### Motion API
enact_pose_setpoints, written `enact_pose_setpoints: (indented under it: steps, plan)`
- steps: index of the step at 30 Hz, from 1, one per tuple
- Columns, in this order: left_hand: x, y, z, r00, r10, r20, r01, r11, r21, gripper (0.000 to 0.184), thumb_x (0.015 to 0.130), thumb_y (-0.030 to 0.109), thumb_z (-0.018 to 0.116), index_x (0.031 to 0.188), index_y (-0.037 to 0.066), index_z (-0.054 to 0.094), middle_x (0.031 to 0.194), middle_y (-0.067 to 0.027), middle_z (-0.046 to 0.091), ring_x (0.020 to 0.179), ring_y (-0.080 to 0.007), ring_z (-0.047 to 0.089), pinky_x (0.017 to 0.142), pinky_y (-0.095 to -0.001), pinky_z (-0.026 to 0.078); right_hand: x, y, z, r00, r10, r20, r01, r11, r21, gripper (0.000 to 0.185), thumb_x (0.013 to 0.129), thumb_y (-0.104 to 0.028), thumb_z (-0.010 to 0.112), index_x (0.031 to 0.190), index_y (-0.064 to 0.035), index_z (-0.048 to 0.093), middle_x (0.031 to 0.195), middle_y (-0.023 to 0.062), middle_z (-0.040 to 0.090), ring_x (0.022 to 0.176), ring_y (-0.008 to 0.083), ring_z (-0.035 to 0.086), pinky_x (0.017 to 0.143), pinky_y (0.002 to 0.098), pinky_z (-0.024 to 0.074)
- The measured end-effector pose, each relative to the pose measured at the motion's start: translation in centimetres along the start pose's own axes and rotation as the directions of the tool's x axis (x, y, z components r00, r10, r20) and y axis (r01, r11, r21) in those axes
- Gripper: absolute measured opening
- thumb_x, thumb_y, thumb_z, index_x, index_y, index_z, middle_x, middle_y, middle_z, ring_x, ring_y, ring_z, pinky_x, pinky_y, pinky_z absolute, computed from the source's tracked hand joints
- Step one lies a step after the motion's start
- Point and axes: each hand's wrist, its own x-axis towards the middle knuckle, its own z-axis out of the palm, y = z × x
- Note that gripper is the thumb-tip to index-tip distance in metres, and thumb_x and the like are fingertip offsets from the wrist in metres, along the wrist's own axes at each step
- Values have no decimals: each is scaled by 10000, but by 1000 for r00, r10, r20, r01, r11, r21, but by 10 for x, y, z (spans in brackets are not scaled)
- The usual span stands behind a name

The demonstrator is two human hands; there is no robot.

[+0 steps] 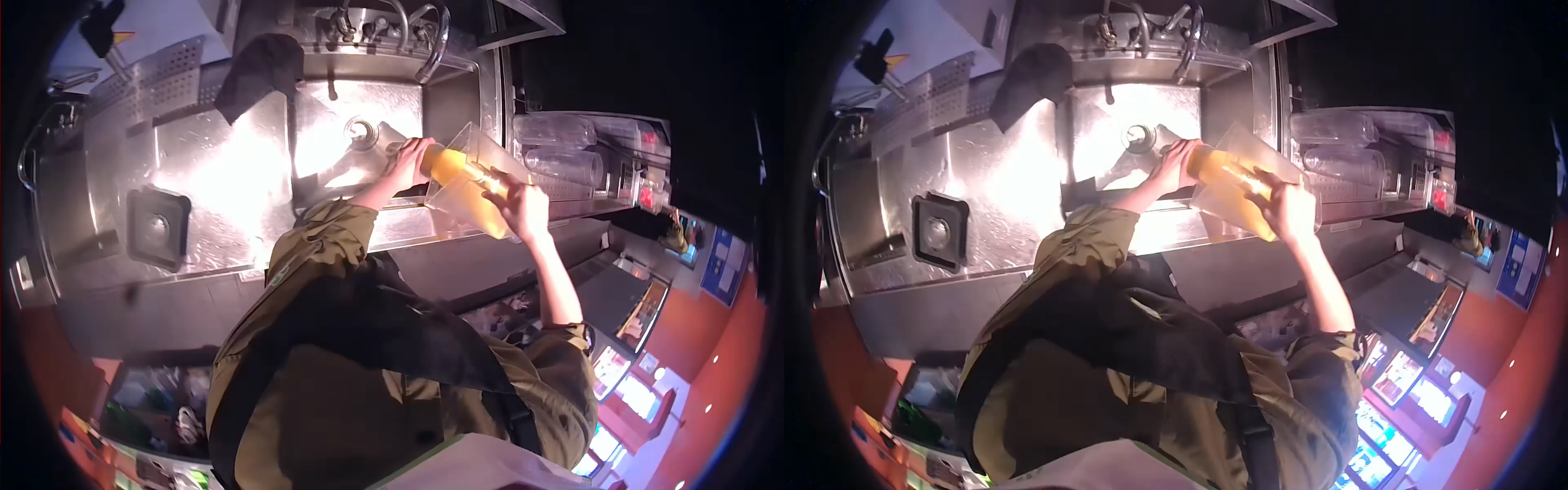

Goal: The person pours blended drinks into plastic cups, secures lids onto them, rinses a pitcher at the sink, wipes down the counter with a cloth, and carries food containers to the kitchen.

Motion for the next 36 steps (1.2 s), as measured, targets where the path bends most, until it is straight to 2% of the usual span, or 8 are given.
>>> enact_pose_setpoints:
  steps: [4,9,10,13,18,22,31,36]
  plan:
    - [4,-20,50,991,36,-132,-46,997,-68,828,575,235,802,1270,35,397,1215,-138,492,1171,-289,467,993,-399,400,9,37,33,997,-74,0,74,997,19,453,745,-381,720,1156,-212,636,589,102,615,554,256,633,580,364,513]
    - [21,-8,58,990,-139,-11,136,980,-147,794,565,112,794,1255,74,402,1207,-144,507,1143,-323,493,962,-404,432,22,54,25,994,-53,93,45,996,80,462,754,-357,717,1182,-213,617,574,86,607,538,254,627,569,362,510]
    - [27,-6,54,988,-155,-15,151,977,-150,788,564,96,791,1249,74,403,1210,-143,508,1139,-327,496,954,-404,439,20,68,38,970,-204,-130,215,974,78,480,745,-374,722,1185,-214,616,546,79,592,522,241,620,569,350,510]
    - [34,-6,55,997,-71,-33,64,982,-179,773,580,94,784,1253,71,404,1213,-138,513,1130,-333,506,940,-399,453,31,60,20,996,-22,90,20,999,26,489,730,-367,737,1182,-221,622,532,70,582,517,232,616,580,339,511]
    - [40,-12,60,994,-85,-64,69,974,-215,733,620,89,755,1263,65,405,1192,-152,524,1108,-338,524,931,-408,459,29,71,21,991,-133,33,129,986,106,479,747,-414,709,1172,-210,626,564,89,598,532,244,624,571,349,513]
    - [39,-13,66,991,-112,-74,89,960,-265,714,631,102,753,1258,74,413,1195,-155,522,1106,-343,522,924,-400,462,44,54,9,992,-90,88,98,991,-96,490,742,-411,717,1180,-212,624,591,107,612,553,237,641,563,344,513]
    - [31,-22,69,984,-97,-148,58,967,-248,770,599,129,793,1265,81,410,1224,-156,506,1134,-334,507,936,-397,455,38,66,19,979,-200,-45,202,978,43,489,739,-395,729,1186,-230,623,576,79,607,490,207,607,525,319,502]
    - [37,-25,61,982,-91,-167,49,969,-241,743,604,120,788,1245,63,415,1211,-164,505,1112,-345,511,927,-407,460,51,59,18,984,-177,16,178,983,-51,503,733,-407,733,1191,-232,616,571,75,595,490,196,601,517,319,494]
